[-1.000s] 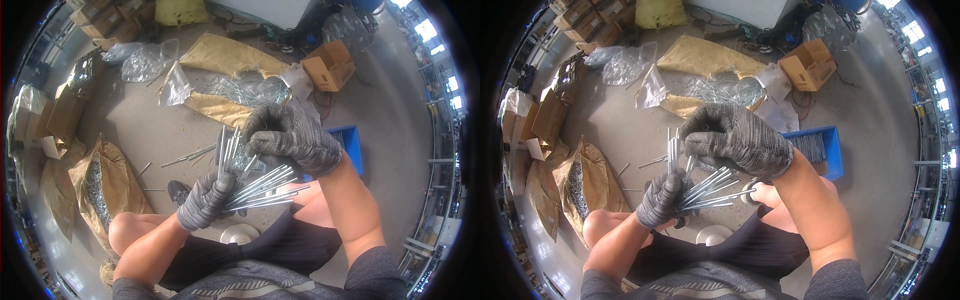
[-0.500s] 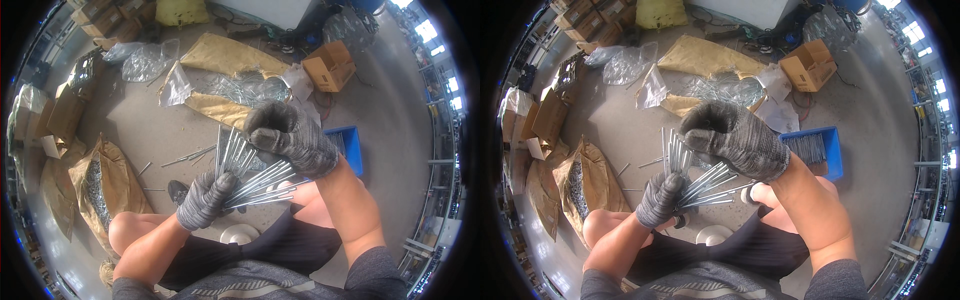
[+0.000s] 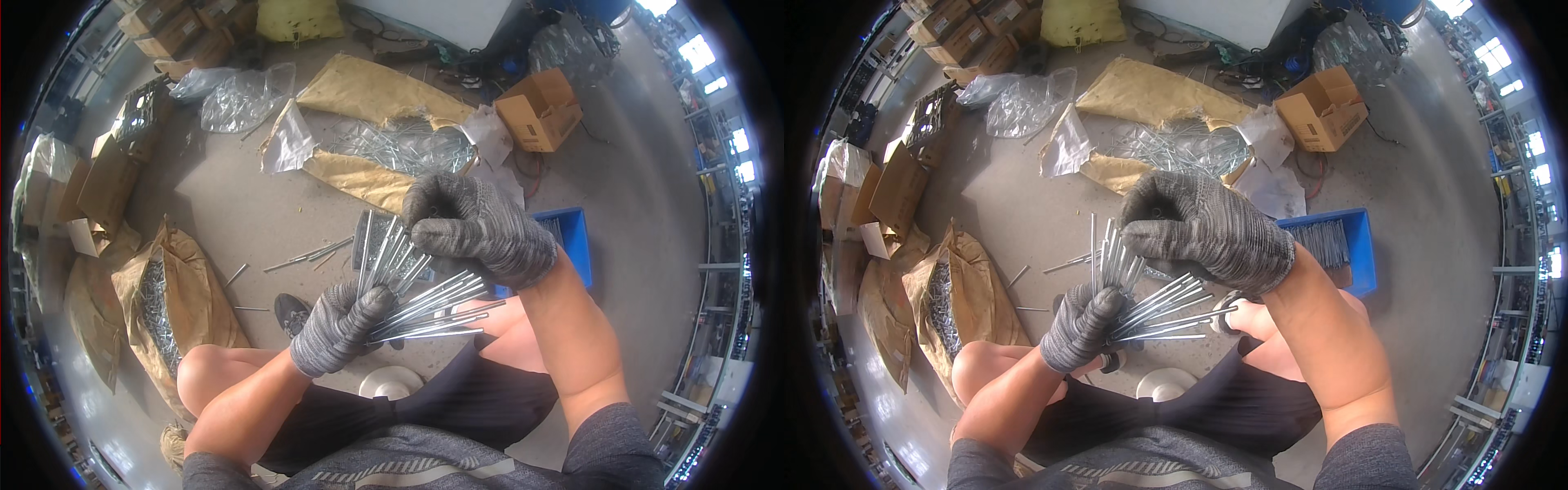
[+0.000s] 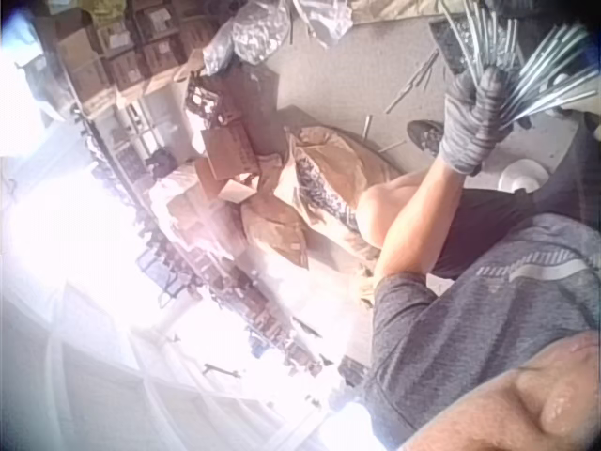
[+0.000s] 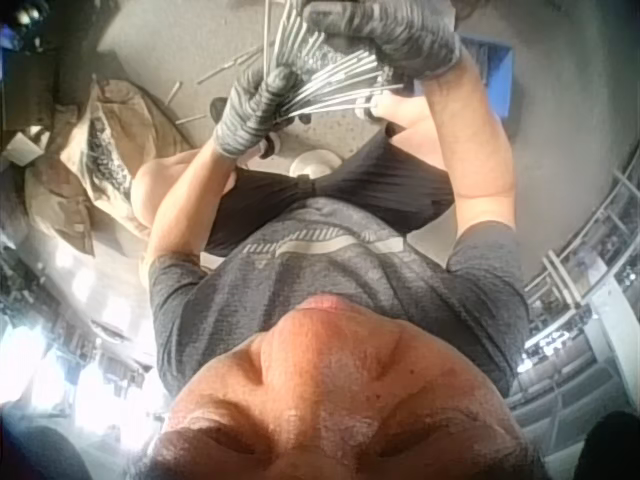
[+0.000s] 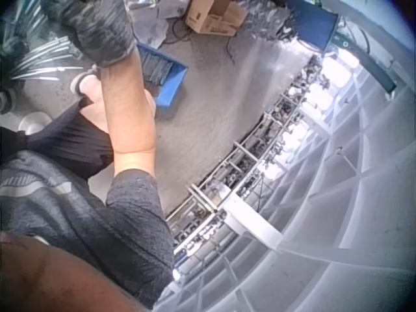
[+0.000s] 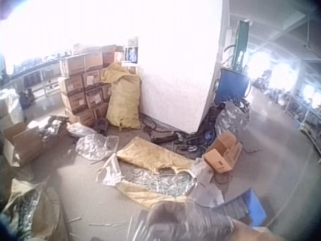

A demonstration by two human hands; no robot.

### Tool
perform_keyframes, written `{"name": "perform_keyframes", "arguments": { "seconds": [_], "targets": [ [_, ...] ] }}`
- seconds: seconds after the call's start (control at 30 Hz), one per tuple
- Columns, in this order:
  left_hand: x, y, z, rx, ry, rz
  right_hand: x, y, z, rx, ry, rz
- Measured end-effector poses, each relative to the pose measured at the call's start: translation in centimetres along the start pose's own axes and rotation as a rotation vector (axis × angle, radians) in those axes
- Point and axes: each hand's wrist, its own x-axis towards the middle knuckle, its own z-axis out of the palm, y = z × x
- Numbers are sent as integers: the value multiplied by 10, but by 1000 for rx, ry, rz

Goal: The worker is sorting and organizing a bundle of long metal rods/spikes into a blue plastic bin in an industrial setting.

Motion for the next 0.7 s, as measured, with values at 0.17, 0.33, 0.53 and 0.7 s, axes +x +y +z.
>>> {"name": "perform_keyframes", "arguments": {
  "seconds": [0.17, 0.33, 0.53, 0.7],
  "targets": [
    [0, -5, 2, -74, 46, 16, 2, 2, 6, 155, -3, 79],
    [0, 3, 7, -100, 80, 14, 4, 21, -5, -165, -43, -251],
    [-1, -2, 1, -45, 67, 44, 1, 20, -12, 251, -31, -22],
    [-1, -3, -1, -32, 59, 35, -1, 6, -7, 57, -6, -18]
  ]
}}
